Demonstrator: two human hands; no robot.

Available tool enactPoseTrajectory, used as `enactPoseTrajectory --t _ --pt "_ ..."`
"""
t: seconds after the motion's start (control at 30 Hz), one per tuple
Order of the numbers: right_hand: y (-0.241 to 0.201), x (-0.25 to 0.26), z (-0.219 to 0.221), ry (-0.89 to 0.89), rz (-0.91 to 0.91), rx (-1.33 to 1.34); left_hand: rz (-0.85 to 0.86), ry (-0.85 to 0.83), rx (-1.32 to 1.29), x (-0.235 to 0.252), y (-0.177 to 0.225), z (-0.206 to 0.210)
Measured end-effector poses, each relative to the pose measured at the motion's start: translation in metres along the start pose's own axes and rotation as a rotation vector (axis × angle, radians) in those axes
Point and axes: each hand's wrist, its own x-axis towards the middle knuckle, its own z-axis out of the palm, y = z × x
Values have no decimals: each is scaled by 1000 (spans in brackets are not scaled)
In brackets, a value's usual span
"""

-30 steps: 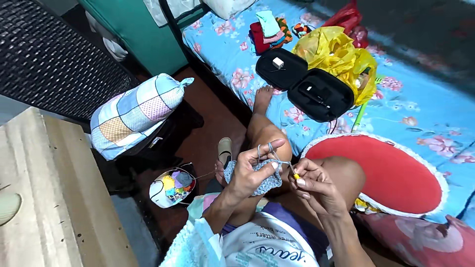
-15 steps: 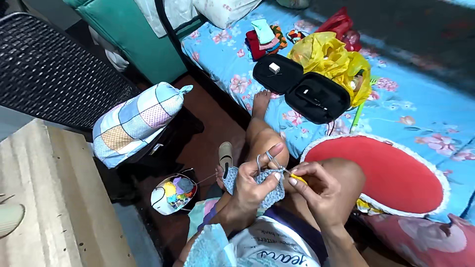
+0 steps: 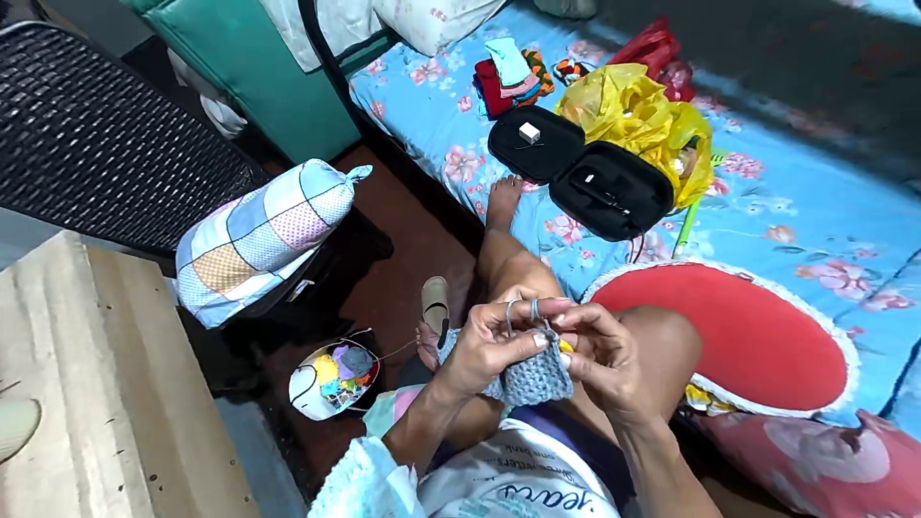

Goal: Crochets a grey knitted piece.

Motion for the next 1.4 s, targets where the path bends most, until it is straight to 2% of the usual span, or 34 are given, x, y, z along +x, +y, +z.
enactPoseTrajectory --t 0.13,0.23,0.37,0.43,0.53,0.6,0.7,0.77,0.87,0.97,1.03,1.1,1.23,1.3,1.4 --pt "-3 17 7 32 -96 -72 75 13 166 13 12 -1" --pt "-8 29 8 -2 -126 -87 -66 -26 210 27 30 -13" --pt "-25 49 14 -128 -142 -183 -215 -276 92 49 49 -39" --pt "-32 58 23 -90 -176 -293 -179 -391 52 54 54 -54" --pt "-42 71 42 69 -262 -447 -59 -491 115 49 61 -72" --pt "-51 80 55 157 -287 -481 -22 -460 209 35 60 -68" --pt "-67 86 68 183 -251 -457 -15 -339 327 11 57 -44" --pt "-76 81 72 182 -216 -434 -47 -328 272 -3 65 -37" --pt "-82 68 68 186 -179 -423 -147 -401 92 -22 78 -46" --pt "-59 48 57 232 -40 -421 -341 -384 65 -48 70 -61" --pt "-27 37 43 251 86 -387 -489 -330 214 -64 54 -73" --pt "-3 28 29 248 144 -336 -548 -264 335 -77 41 -88" --pt "-2 25 11 154 125 -294 -543 -99 400 -82 46 -123" --pt "-2 28 6 154 143 -294 -518 -77 480 -74 59 -137" --pt "0 30 -2 174 140 -281 -357 -20 617 -58 80 -159"
